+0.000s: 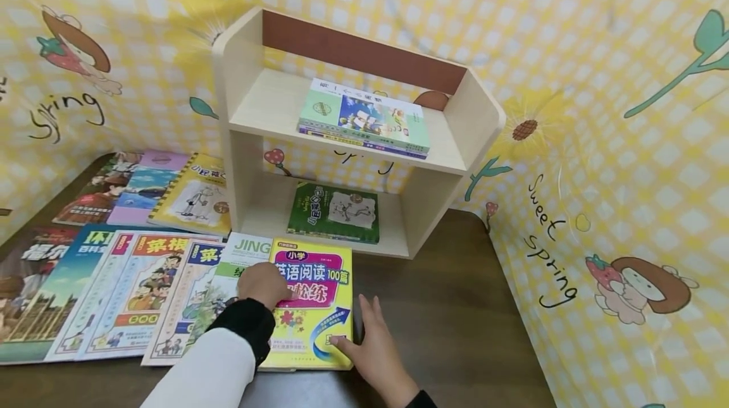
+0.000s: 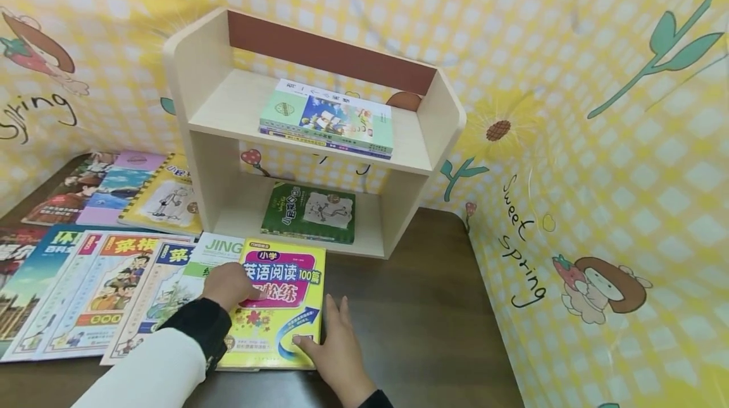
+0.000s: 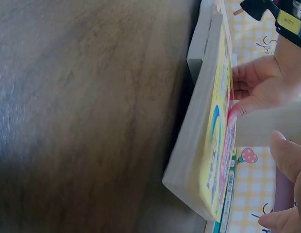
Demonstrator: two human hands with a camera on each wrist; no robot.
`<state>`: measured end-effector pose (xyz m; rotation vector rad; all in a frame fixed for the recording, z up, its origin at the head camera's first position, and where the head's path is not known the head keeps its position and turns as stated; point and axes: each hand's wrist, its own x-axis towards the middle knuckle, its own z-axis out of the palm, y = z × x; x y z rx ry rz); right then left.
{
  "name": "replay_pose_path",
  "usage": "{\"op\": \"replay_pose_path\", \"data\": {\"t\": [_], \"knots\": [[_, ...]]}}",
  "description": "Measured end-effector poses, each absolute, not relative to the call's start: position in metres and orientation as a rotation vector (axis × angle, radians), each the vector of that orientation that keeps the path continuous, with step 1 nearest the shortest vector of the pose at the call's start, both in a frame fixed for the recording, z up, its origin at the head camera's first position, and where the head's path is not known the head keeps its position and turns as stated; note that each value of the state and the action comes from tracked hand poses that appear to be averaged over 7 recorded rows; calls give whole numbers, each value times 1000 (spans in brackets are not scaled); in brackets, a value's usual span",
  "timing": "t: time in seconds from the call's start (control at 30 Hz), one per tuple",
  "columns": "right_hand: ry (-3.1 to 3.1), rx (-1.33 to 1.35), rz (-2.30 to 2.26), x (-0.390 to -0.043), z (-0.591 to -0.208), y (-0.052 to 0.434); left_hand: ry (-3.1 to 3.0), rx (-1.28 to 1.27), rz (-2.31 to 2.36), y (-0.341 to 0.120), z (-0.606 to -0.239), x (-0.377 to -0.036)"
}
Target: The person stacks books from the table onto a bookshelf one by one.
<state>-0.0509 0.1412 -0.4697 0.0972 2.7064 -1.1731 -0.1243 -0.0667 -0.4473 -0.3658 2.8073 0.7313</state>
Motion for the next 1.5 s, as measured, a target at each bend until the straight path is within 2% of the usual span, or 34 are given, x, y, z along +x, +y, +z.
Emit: {"op": "replay_pose_path", "data": {"t": [0.2,0.57,0.83,1.23,1.5], "knots": [[2723,141,-1182,-51,-473,151,2670,-407,974,-68,-456,-118],[2762,174,-1200,-59,-473,154,2464,-298,1485,-71,-480,-114],[2691,187,-1331,-79,-482,140,2498,-234,1568,-78,-486,-112],[2286,220,-1866,-96,-496,135,2478,-145,1695,-72,-471,-101],[2253,232,-1857,-83,-491,141,2391,-225,1881,-73,-456,-95]]}}
